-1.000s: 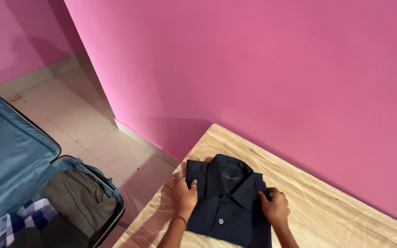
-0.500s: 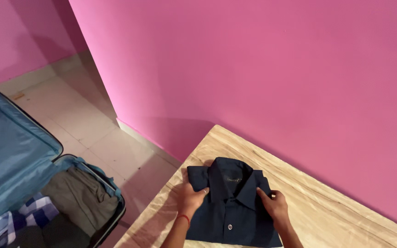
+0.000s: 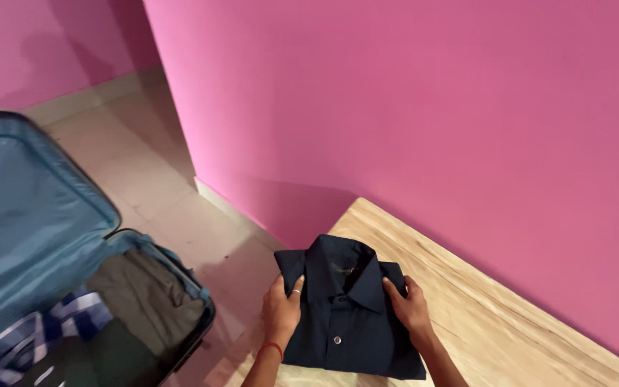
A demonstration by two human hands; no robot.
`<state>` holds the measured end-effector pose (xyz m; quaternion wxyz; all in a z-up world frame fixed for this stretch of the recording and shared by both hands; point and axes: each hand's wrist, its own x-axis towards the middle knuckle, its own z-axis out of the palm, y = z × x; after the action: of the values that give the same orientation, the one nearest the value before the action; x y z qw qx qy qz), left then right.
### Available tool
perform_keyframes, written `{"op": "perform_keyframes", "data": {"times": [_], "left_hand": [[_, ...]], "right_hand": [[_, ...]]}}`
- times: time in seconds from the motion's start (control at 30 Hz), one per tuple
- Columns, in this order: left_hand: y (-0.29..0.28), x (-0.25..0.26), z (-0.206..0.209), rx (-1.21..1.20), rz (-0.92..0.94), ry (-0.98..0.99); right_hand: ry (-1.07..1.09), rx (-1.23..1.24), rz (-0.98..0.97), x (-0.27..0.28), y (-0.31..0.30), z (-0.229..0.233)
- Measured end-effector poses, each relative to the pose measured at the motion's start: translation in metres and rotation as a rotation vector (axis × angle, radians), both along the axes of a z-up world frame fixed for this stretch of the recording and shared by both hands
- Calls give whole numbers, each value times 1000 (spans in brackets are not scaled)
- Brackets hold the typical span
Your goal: The person folds a pair of trousers on a table and places them into an open suitcase, then picks up three folded shirts one at a time and arranges them inside the suitcase before closing the lid.
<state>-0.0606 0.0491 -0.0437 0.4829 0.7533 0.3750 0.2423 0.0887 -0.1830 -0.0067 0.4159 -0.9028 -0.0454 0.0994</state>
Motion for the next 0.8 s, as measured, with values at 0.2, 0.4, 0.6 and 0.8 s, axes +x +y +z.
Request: {"op": "perform_keyframes", "data": {"times": [0.2,0.4,0.6,0.8], "left_hand": [[66,-59,37,-88,109,-82],[147,-119,10,-53,296,-26],[219,-188,8,-85,491,-8],[277,-253,-18,-55,658,3]], "right_hand": [[37,209,110,-27,83,3],[229,219,235,-63,191,-7],[175,249,465,-84,303,-52],[130,126,602,-134,413,-81]]}}
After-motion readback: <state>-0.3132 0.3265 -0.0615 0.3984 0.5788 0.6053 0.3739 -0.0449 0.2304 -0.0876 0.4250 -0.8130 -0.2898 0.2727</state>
